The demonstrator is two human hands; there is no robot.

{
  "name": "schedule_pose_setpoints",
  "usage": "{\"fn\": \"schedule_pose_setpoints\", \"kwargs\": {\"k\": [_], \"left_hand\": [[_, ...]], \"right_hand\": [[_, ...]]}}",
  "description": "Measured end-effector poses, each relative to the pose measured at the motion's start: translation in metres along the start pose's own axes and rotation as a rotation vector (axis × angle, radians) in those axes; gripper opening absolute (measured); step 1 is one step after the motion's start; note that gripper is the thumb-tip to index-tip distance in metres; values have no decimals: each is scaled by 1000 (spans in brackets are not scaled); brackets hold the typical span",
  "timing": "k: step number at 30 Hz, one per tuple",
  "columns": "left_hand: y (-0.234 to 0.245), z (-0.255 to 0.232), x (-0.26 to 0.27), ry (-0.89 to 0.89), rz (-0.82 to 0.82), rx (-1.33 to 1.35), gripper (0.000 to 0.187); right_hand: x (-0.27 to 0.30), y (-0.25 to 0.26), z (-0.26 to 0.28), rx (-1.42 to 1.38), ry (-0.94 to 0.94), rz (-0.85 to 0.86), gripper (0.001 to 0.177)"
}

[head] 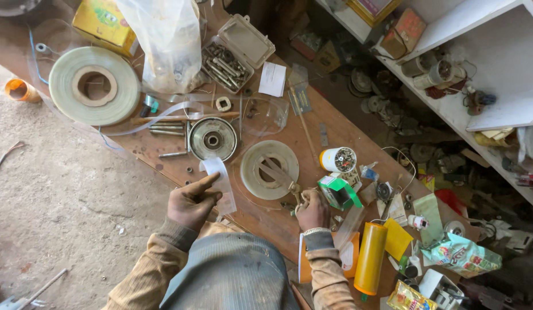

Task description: The person uses a large knife to cut a roll of clear plastic sheeting into rectangular pieces on a cluttered workbench. The person repeatedly cuts, inspects, and stacks the cut pieces.

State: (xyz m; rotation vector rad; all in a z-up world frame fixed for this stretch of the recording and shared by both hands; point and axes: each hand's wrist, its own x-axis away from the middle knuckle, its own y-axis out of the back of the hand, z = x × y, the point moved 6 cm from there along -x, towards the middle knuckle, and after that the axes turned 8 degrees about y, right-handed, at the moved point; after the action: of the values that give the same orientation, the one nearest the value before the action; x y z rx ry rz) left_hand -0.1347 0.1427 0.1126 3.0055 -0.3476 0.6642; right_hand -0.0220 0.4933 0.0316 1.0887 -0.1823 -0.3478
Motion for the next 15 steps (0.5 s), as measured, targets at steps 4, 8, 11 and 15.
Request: {"fn": "schedule_pose_setpoints", "kwargs": {"k": [4,8,11,15], "left_hand": [[-1,1,0,-2,-3,25,46],[-3,-7,-7,13,12,0,50],[-7,-16,-10,-14,6,-9,50],[-12,-44,-10,-182,3,-14,50]], "right_hand": [[20,-7,-1,24,20,166,38],[12,-17,1,145,-48,314,21],[15,-13,3,80,-83,429,16],[39,-5,37,-910,-203,557,37]]}}
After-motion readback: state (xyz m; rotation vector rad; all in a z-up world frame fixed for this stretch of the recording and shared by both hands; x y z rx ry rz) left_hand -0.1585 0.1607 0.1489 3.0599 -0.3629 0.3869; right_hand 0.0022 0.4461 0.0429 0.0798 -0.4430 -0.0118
